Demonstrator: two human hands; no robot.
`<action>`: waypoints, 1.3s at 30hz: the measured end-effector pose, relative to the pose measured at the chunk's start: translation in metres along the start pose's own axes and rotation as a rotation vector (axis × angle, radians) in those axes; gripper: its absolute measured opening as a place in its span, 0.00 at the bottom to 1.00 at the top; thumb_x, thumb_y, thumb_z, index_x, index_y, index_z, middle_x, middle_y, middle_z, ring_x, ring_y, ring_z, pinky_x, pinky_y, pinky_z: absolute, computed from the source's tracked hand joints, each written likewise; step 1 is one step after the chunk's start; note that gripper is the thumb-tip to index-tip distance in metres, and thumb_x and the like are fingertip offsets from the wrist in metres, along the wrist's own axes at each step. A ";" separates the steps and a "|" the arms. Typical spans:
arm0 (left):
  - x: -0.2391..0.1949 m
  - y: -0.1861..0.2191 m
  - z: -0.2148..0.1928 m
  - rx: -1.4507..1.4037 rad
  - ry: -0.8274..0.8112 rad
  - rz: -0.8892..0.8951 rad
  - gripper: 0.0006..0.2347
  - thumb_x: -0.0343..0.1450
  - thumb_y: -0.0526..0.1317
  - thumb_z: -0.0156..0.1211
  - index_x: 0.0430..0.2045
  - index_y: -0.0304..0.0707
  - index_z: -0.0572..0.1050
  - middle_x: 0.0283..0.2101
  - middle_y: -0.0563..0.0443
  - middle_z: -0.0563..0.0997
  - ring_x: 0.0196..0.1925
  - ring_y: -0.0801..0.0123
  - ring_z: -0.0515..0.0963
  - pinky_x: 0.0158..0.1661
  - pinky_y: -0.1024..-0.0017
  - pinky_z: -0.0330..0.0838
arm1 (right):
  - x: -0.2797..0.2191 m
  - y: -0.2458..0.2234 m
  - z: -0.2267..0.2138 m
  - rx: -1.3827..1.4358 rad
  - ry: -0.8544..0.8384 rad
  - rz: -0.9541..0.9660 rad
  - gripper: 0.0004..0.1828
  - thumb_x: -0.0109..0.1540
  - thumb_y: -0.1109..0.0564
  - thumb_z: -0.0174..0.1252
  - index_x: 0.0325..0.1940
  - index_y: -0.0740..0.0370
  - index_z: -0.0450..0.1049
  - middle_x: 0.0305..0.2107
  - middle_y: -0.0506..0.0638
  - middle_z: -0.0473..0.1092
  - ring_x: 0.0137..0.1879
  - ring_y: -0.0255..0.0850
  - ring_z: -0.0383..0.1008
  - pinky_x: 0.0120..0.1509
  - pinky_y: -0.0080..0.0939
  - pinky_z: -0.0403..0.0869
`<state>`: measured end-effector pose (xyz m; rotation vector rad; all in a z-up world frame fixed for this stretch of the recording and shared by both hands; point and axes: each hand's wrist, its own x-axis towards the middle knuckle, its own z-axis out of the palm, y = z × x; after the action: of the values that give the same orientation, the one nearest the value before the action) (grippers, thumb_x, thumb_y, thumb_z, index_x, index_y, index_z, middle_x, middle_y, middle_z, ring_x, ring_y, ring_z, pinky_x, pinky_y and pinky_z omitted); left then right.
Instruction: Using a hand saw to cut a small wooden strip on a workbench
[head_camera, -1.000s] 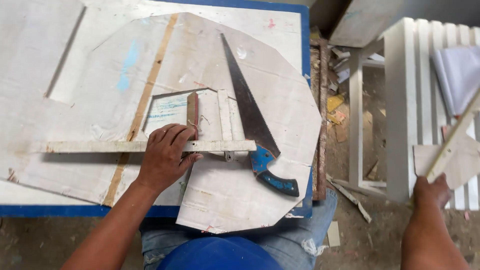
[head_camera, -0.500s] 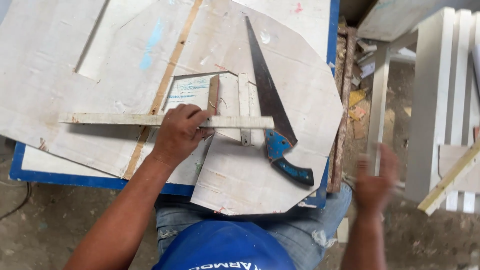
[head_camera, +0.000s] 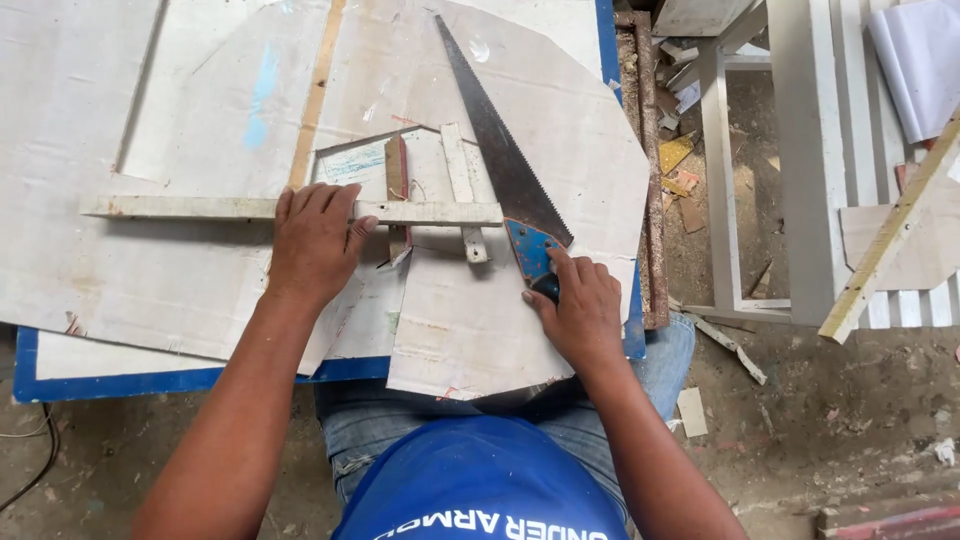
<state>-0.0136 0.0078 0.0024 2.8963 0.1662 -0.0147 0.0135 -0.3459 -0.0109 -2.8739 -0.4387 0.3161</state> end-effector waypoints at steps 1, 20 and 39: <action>0.000 -0.001 0.003 0.002 0.005 -0.003 0.21 0.82 0.56 0.41 0.63 0.46 0.71 0.56 0.39 0.76 0.67 0.50 0.71 0.71 0.46 0.51 | 0.000 0.002 0.001 0.001 0.003 -0.005 0.37 0.62 0.34 0.60 0.72 0.46 0.62 0.48 0.51 0.68 0.55 0.48 0.70 0.62 0.51 0.66; -0.025 -0.020 0.026 -0.123 0.165 0.045 0.17 0.66 0.42 0.76 0.48 0.48 0.80 0.45 0.48 0.77 0.56 0.54 0.77 0.64 0.46 0.61 | -0.011 0.012 0.031 -0.041 0.410 -0.212 0.32 0.64 0.33 0.59 0.68 0.47 0.72 0.41 0.50 0.69 0.48 0.49 0.73 0.55 0.52 0.69; -0.056 -0.010 -0.006 -1.489 0.419 -0.975 0.20 0.77 0.54 0.48 0.43 0.30 0.67 0.30 0.40 0.79 0.23 0.63 0.85 0.22 0.74 0.83 | -0.010 0.015 0.041 -0.105 0.540 -0.267 0.30 0.63 0.35 0.62 0.66 0.49 0.76 0.41 0.49 0.69 0.48 0.50 0.73 0.55 0.51 0.69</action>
<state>-0.0707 0.0125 0.0072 1.1242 1.0652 0.3626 -0.0018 -0.3552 -0.0517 -2.7859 -0.7286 -0.5281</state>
